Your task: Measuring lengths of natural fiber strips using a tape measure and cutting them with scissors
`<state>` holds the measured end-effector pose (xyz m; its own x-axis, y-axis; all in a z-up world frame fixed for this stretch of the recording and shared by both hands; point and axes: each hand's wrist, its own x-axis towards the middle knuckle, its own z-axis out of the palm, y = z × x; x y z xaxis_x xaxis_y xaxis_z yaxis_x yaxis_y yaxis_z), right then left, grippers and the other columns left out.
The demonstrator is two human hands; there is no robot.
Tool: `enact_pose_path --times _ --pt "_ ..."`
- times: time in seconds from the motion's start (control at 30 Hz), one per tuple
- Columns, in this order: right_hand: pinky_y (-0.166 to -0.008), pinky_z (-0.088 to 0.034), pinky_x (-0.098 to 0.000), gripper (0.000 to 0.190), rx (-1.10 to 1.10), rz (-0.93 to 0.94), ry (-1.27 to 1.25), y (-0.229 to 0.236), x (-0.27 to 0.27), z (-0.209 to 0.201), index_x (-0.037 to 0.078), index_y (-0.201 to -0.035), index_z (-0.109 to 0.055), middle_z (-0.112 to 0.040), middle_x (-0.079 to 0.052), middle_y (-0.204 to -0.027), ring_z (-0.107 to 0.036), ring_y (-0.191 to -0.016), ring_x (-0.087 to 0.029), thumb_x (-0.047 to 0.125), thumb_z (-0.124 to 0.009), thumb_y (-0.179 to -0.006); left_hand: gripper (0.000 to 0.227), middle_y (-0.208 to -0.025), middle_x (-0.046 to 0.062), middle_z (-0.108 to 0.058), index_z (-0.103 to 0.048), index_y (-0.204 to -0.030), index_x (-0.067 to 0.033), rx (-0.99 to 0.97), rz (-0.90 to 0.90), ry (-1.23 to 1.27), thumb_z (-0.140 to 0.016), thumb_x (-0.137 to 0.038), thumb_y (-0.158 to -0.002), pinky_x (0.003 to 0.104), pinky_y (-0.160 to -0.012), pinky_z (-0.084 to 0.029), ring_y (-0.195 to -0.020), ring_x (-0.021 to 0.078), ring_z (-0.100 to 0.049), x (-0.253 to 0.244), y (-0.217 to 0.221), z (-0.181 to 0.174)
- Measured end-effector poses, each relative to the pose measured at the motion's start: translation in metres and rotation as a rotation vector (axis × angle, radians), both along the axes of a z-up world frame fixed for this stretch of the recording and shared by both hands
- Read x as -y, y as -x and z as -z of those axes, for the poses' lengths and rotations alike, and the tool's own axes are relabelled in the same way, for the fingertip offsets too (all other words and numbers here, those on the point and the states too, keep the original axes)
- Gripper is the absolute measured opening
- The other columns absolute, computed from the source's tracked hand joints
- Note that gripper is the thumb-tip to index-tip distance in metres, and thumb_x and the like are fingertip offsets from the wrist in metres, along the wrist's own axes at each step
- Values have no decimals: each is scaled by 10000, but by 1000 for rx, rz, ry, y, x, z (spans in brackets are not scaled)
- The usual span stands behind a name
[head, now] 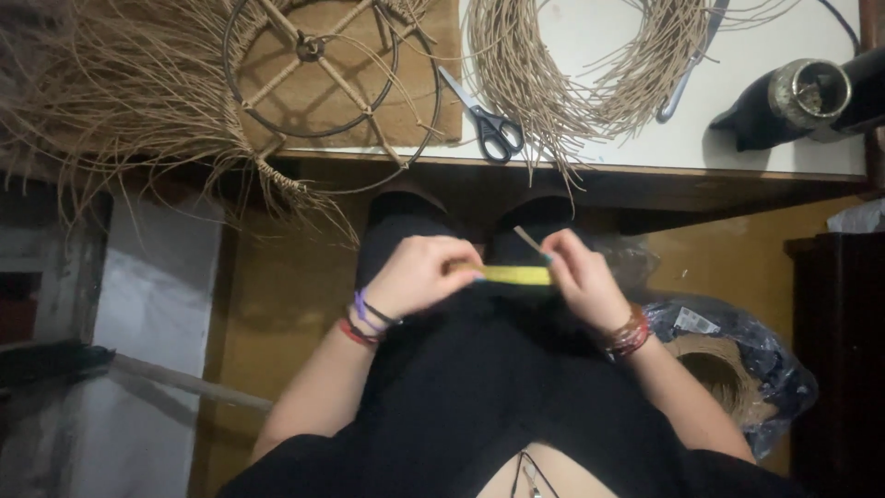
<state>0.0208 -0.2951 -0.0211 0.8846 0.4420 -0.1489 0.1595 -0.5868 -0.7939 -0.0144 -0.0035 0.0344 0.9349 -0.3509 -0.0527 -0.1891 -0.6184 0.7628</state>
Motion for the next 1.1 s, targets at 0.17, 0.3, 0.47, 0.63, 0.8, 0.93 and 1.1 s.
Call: enact_pose_path --times 0.17,0.3,0.47,0.63,0.8,0.93,1.1 --pt "-585 -513 -328 134 -146 34 -316 2 -18 -33 89 -1045 -588 -711 -121 -907 -633 -541 -173 175 -486 -1044 109 -888 24 -773 -779 -1002 -159 -129 -293 467 -748 -141 -899 275 -670 -615 -778 187 -764 20 -1 22" --pt "-452 -489 -232 154 -208 -37 -602 1 -29 -40 27 -963 -588 -731 -167 -1075 -590 -448 -92 153 -533 -1034 183 -913 193 -764 -733 -1108 39 -298 -426 990 -717 -16 -934 297 -637 -666 -731 224 -777 42 -2 45" --pt "-645 -541 -307 170 -106 -37 -498 -1 -37 -34 9 -971 -681 -736 -135 -993 -660 -726 -161 171 -632 -990 219 -935 213 -771 -726 -1125 47 -267 -417 979 -739 -2 -911 295 -656 -665 -771 232 -780 49 -1 20" --pt "-608 -537 -294 174 -97 19 -461 3 -43 -30 6 -987 -680 -723 -136 -957 -633 -699 -144 172 -631 -1003 158 -890 177 -768 -752 -1063 38 -152 -424 841 -742 -5 -912 277 -624 -655 -715 227 -777 48 3 10" --pt "-653 -569 -300 133 -113 41 -461 6 -52 -39 11 -1015 -700 -736 -127 -846 -685 -727 -163 137 -667 -988 82 -816 128 -736 -767 -987 19 -46 -497 813 -731 -8 -919 258 -574 -653 -661 222 -775 48 1 8" --pt "-639 -574 -300 118 -181 28 -562 6 -49 -39 -13 -1090 -624 -738 -139 -773 -733 -601 -194 65 -606 -1004 107 -830 142 -731 -745 -1023 40 -49 -566 825 -698 -9 -940 243 -553 -645 -649 212 -765 37 -8 32" --pt "-559 -525 -257 105 -337 131 -427 2 -33 -30 -40 -1051 -672 -730 -158 -691 -696 -474 -189 -8 -615 -969 126 -836 166 -759 -734 -1027 24 -6 -713 901 -675 -80 -985 266 -573 -654 -661 188 -760 8 -20 56"
